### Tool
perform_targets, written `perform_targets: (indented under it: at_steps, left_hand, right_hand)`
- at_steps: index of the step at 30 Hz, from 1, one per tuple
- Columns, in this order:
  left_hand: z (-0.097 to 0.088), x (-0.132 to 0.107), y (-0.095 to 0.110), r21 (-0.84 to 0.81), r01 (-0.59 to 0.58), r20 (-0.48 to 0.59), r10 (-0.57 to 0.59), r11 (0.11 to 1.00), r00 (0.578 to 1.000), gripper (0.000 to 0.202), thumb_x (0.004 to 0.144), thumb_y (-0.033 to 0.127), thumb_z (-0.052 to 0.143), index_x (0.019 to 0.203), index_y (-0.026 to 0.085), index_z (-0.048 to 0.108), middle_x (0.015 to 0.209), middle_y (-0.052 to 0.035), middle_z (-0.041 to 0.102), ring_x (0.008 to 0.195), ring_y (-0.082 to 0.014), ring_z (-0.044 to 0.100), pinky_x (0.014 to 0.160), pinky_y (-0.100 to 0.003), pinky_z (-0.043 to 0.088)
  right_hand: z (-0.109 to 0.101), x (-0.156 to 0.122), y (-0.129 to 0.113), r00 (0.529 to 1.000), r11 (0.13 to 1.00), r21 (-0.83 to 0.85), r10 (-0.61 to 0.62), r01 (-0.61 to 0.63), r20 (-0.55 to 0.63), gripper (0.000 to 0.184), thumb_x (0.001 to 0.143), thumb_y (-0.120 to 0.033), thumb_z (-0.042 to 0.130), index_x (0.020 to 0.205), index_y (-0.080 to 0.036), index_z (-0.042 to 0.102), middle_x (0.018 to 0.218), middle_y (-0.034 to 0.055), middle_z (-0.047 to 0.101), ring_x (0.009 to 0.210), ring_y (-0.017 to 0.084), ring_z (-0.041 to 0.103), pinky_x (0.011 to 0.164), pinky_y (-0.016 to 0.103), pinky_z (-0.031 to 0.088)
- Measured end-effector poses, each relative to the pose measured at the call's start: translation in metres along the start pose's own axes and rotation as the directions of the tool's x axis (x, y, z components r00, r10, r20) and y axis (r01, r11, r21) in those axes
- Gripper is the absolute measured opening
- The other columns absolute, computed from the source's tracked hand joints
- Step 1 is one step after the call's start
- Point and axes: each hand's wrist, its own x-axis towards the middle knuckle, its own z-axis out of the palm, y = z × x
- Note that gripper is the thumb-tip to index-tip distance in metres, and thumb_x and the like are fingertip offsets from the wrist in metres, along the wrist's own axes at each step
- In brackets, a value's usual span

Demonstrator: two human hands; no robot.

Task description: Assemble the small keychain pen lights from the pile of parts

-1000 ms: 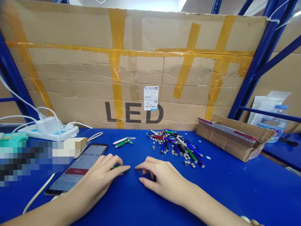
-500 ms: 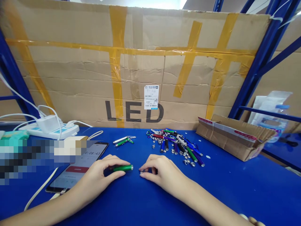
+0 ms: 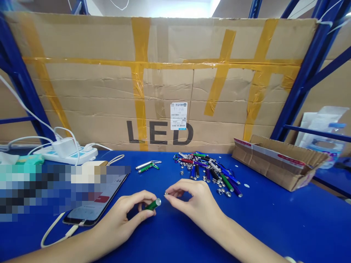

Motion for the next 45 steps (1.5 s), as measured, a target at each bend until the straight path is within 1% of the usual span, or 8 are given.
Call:
perform_targets:
  at_steps: [2,9,20,28,34,38,42,45]
  left_hand:
    - [0.0,0.0,-0.002,0.001,-0.015,0.011,0.015,1.0,1.0,0.017,0.084,0.022,0.051,0.097,0.022,0.061,0.09,-0.0016,0.066,0.08,-0.0177,0.057,0.073,-0.026,0.042]
    - [-0.001,0.001,-0.002,-0.032,-0.098,-0.009,0.098,0.995,0.995,0.017,0.086,0.022,0.047,0.096,0.021,0.061,0.086,-0.0015,0.067,0.079,-0.0166,0.059,0.072,-0.025,0.043]
    - [-0.002,-0.001,-0.005,0.006,-0.177,-0.023,0.177,0.984,0.984,0.015,0.088,0.018,0.045,0.097,0.021,0.057,0.088,-0.0003,0.065,0.083,-0.015,0.059,0.076,-0.023,0.043]
    - [-0.004,0.0,-0.002,-0.01,-0.205,-0.035,0.204,0.979,0.978,0.015,0.09,0.014,0.041,0.093,0.022,0.053,0.087,0.0024,0.061,0.081,-0.0117,0.057,0.075,-0.019,0.042]
    - [-0.005,0.0,-0.002,-0.022,-0.161,-0.043,0.16,0.987,0.986,0.018,0.088,0.013,0.041,0.095,0.022,0.055,0.093,0.0008,0.064,0.087,-0.0128,0.059,0.077,-0.02,0.043]
    - [-0.004,0.0,-0.004,0.002,-0.174,-0.047,0.174,0.985,0.984,0.018,0.088,0.013,0.041,0.095,0.023,0.054,0.096,0.0005,0.065,0.09,-0.0135,0.059,0.079,-0.021,0.044]
    - [-0.005,-0.001,-0.004,0.065,-0.206,-0.058,0.209,0.976,0.976,0.013,0.088,0.015,0.047,0.09,0.024,0.056,0.091,0.0018,0.065,0.085,-0.0144,0.058,0.08,-0.025,0.042]
    - [-0.006,-0.001,-0.004,0.215,-0.22,-0.079,0.242,0.951,0.967,0.011,0.087,0.022,0.053,0.09,0.027,0.061,0.087,0.0026,0.065,0.082,-0.0161,0.056,0.083,-0.031,0.037]
  right_hand:
    - [0.0,-0.002,-0.008,0.991,0.994,0.035,-0.098,0.101,-0.087,0.005,0.074,-0.013,0.065,0.076,-0.017,0.068,0.069,0.0013,0.069,0.06,0.011,0.063,0.058,0.019,0.052]
    - [0.002,-0.004,-0.016,0.939,0.945,0.018,-0.321,0.326,-0.125,0.011,0.071,-0.004,0.066,0.079,-0.012,0.068,0.068,0.0054,0.068,0.06,0.012,0.063,0.056,0.019,0.052]
    - [0.0,-0.008,-0.01,0.947,0.947,0.043,-0.319,0.317,0.044,0.015,0.08,-0.008,0.059,0.09,-0.016,0.067,0.079,0.0045,0.067,0.071,0.011,0.062,0.063,0.019,0.052]
    - [-0.001,-0.006,-0.014,0.935,0.933,-0.064,-0.352,0.354,0.038,0.012,0.079,-0.013,0.061,0.091,-0.015,0.065,0.073,0.0033,0.066,0.065,0.011,0.06,0.06,0.02,0.049]
    - [-0.015,0.0,0.003,0.978,0.961,-0.254,-0.153,0.113,-0.142,0.011,0.081,-0.018,0.057,0.089,-0.018,0.063,0.074,0.0014,0.064,0.063,0.011,0.058,0.057,0.022,0.048]
    - [-0.033,0.007,0.024,0.96,0.931,-0.356,-0.022,-0.082,-0.281,0.015,0.08,-0.021,0.055,0.093,-0.019,0.064,0.076,0.0024,0.065,0.065,0.013,0.059,0.056,0.025,0.048]
    - [-0.039,0.011,0.028,0.944,0.942,-0.318,-0.003,-0.108,-0.331,0.014,0.08,-0.023,0.055,0.089,-0.018,0.064,0.074,0.0029,0.063,0.062,0.013,0.058,0.053,0.024,0.048]
    - [-0.032,0.008,0.02,0.969,0.95,-0.308,-0.035,-0.043,-0.243,0.013,0.082,-0.023,0.054,0.091,-0.018,0.063,0.078,0.0028,0.064,0.065,0.013,0.058,0.059,0.024,0.048]
